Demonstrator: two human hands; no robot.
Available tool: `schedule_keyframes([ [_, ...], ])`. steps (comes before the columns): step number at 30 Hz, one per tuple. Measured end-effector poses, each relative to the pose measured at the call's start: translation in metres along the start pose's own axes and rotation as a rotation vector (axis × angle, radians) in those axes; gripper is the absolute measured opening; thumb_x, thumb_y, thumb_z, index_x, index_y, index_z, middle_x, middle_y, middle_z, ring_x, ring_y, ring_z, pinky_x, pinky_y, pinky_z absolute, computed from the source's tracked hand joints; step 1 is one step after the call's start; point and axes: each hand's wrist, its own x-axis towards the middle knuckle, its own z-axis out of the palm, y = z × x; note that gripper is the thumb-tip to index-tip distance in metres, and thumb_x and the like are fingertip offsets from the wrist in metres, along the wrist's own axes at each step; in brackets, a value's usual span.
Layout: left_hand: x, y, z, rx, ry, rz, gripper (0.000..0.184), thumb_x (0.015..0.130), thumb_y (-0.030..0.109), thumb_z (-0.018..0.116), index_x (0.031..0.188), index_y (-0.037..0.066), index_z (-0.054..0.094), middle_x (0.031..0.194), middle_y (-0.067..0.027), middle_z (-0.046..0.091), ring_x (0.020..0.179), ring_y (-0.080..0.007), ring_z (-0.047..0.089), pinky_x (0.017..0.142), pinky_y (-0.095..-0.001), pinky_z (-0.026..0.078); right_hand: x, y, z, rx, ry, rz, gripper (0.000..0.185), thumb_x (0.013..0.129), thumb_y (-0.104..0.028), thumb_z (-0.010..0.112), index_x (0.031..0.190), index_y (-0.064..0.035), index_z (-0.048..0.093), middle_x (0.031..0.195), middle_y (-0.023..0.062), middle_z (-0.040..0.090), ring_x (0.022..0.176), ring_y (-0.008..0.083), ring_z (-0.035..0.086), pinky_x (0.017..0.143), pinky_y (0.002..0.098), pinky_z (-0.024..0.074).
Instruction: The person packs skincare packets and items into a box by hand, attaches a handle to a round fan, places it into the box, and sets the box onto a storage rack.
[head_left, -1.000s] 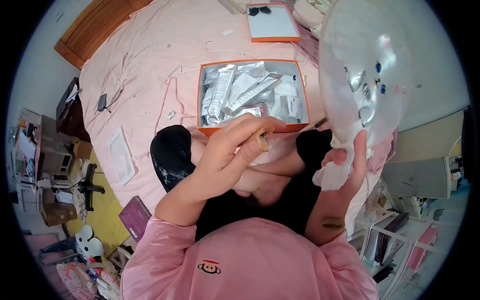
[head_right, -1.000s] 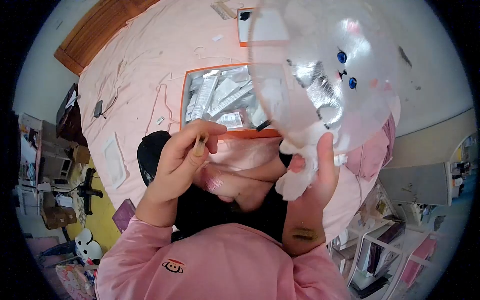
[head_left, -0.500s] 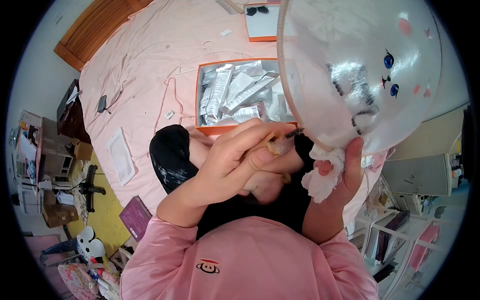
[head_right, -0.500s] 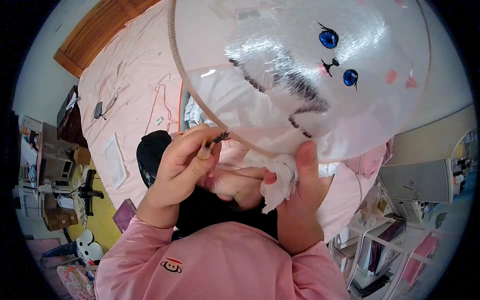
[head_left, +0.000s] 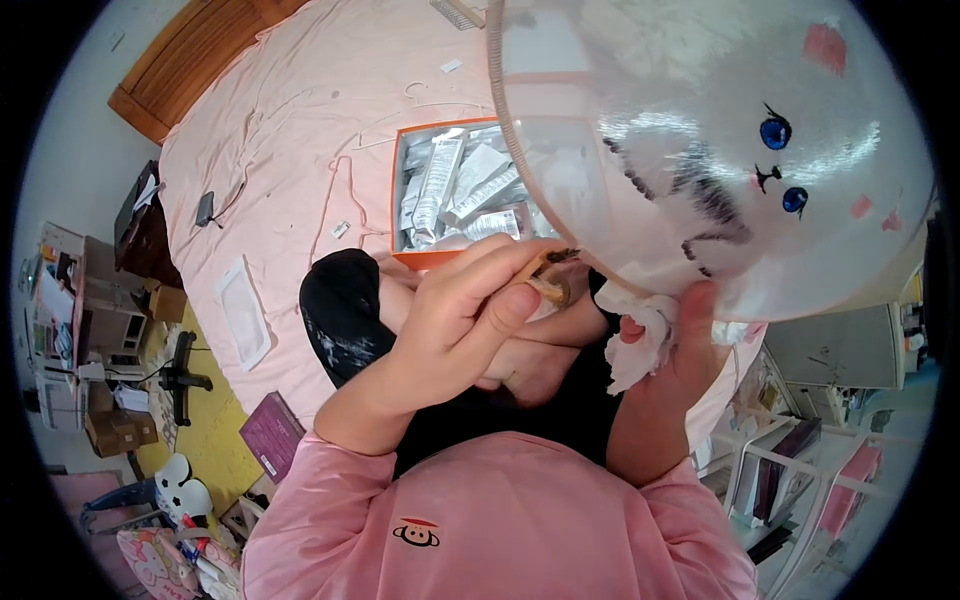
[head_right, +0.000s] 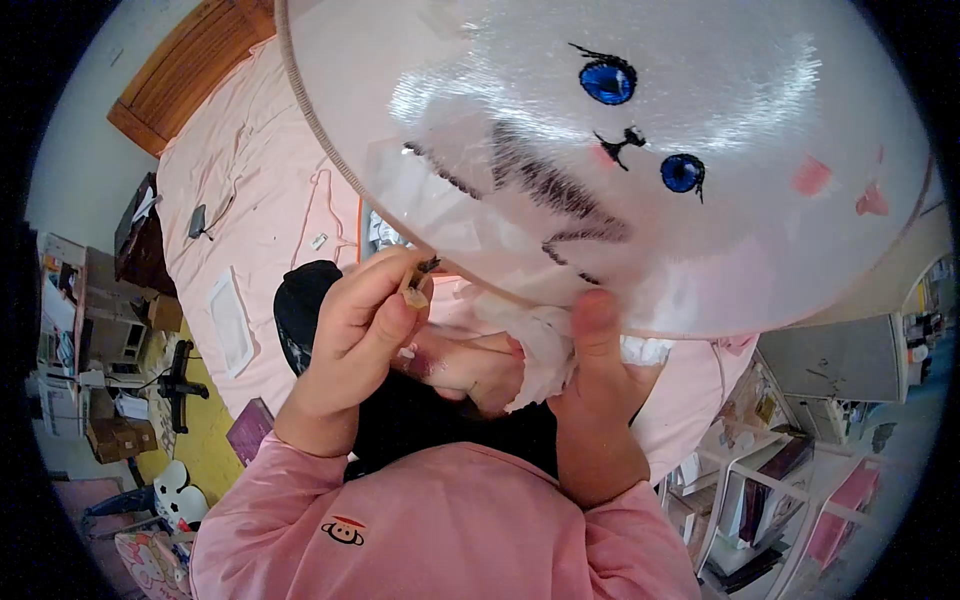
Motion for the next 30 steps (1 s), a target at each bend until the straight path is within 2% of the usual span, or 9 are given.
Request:
schedule_keyframes([
  [2, 0.0, 0.001, -0.002, 0.07, -0.008, -0.003, 0.029, 0.088, 0.016, 0.047, 0.11, -0.003, 0.051, 0.085, -0.0121, 0.055, 0.075, -0.0204, 0.054, 0.067, -0.0259, 0.042, 0.001, -0.003, -0.006, 0.04, -0.074, 0.048, 0.049, 0.081, -0.018, 0.061, 0.12, 0.0006, 0.038, 0.109, 0.0113, 0.05, 0.092, 0.0186, 0.051, 0.076, 0.0296, 0.0429],
  [4, 0.0, 0.002, -0.002, 0.127, -0.01, 0.015, 0.029, 0.088, 0.016, 0.048, 0.109, -0.003, 0.052, 0.084, -0.0124, 0.055, 0.074, -0.0208, 0.055, 0.066, -0.026, 0.042, 0.003, -0.004, -0.006, 0.044, -0.079, 0.065, 0.05, 0.081, -0.015, 0.062, 0.121, 0.0012, 0.037, 0.113, 0.0117, 0.049, 0.099, 0.0198, 0.051, 0.083, 0.0313, 0.0435],
  [6, 0.0, 0.002, -0.003, 0.17, -0.007, 0.054, 0.029, 0.087, 0.015, 0.048, 0.109, -0.003, 0.052, 0.084, -0.0124, 0.055, 0.073, -0.021, 0.055, 0.066, -0.0262, 0.042, 0.006, -0.004, -0.003, 0.007, -0.066, 0.051, 0.047, 0.082, -0.018, 0.06, 0.119, 0.0016, 0.039, 0.105, 0.0119, 0.052, 0.082, 0.0169, 0.05, 0.068, 0.0278, 0.0412],
  [8, 0.0, 0.003, -0.003, 0.158, -0.02, 0.037, 0.029, 0.087, 0.015, 0.048, 0.11, -0.003, 0.051, 0.087, -0.0133, 0.056, 0.077, -0.0218, 0.056, 0.068, -0.0267, 0.043, 0.009, -0.002, 0.001, -0.051, -0.072, 0.02, 0.043, 0.085, -0.026, 0.055, 0.115, 0.0015, 0.041, 0.089, 0.012, 0.057, 0.05, 0.0115, 0.048, 0.04, 0.0207, 0.0366],
  [13, -0.003, 0.0, -0.001, 0.168, -0.004, 0.04, 0.031, 0.087, 0.015, 0.048, 0.112, -0.003, 0.05, 0.099, -0.0162, 0.057, 0.087, -0.0243, 0.058, 0.075, -0.0279, 0.044, 0.014, 0.008, -0.012, 0.03, -0.117, -0.022, 0.044, 0.086, -0.024, 0.054, 0.118, 0.002, 0.039, 0.093, 0.014, 0.056, 0.051, 0.0125, 0.05, 0.038, 0.0205, 0.0382],
  [16, -0.003, -0.001, -0.002, 0.164, -0.017, 0.046, 0.032, 0.087, 0.014, 0.048, 0.113, -0.003, 0.049, 0.1, -0.0169, 0.057, 0.089, -0.025, 0.058, 0.076, -0.0282, 0.044, 0.014, 0.001, -0.017, 0.21, -0.372, -0.009, 0.048, 0.082, -0.018, 0.059, 0.12, 0.0025, 0.038, 0.104, 0.013, 0.053, 0.079, 0.017, 0.053, 0.065, 0.0268, 0.0436],
  [18, -0.003, 0.0, -0.003, 0.209, -0.01, 0.069, 0.032, 0.087, 0.014, 0.048, 0.113, -0.003, 0.049, 0.097, -0.0165, 0.058, 0.086, -0.0248, 0.058, 0.074, -0.0282, 0.044, 0.013, -0.001, -0.017, 0.243, -0.392, 0.024, 0.051, 0.08, -0.015, 0.062, 0.121, 0.0027, 0.037, 0.11, 0.0123, 0.051, 0.095, 0.0193, 0.053, 0.08, 0.0305, 0.0454],
  [21, -0.002, 0.003, -0.004, 0.196, -0.027, 0.052, 0.032, 0.086, 0.013, 0.049, 0.113, -0.004, 0.049, 0.092, -0.0157, 0.058, 0.082, -0.0245, 0.058, 0.071, -0.0284, 0.044, 0.011, 0.002, -0.01, 0.129, -0.171, 0.055, 0.053, 0.08, -0.016, 0.063, 0.122, 0.0027, 0.036, 0.112, 0.0124, 0.049, 0.098, 0.02, 0.052, 0.084, 0.0316, 0.0438],
  [30, -0.002, 0.002, -0.002, 0.29, 0.003, 0.103, 0.029, 0.083, 0.008, 0.052, 0.109, -0.005, 0.05, 0.088, -0.0148, 0.057, 0.078, -0.024, 0.057, 0.068, -0.0272, 0.044, 0.012, 0.007, -0.018, 0.103, -0.133, 0.044, 0.055, 0.077, -0.014, 0.066, 0.121, 0.0029, 0.037, 0.112, 0.0119, 0.049, 0.097, 0.0196, 0.051, 0.083, 0.0316, 0.0428],
])
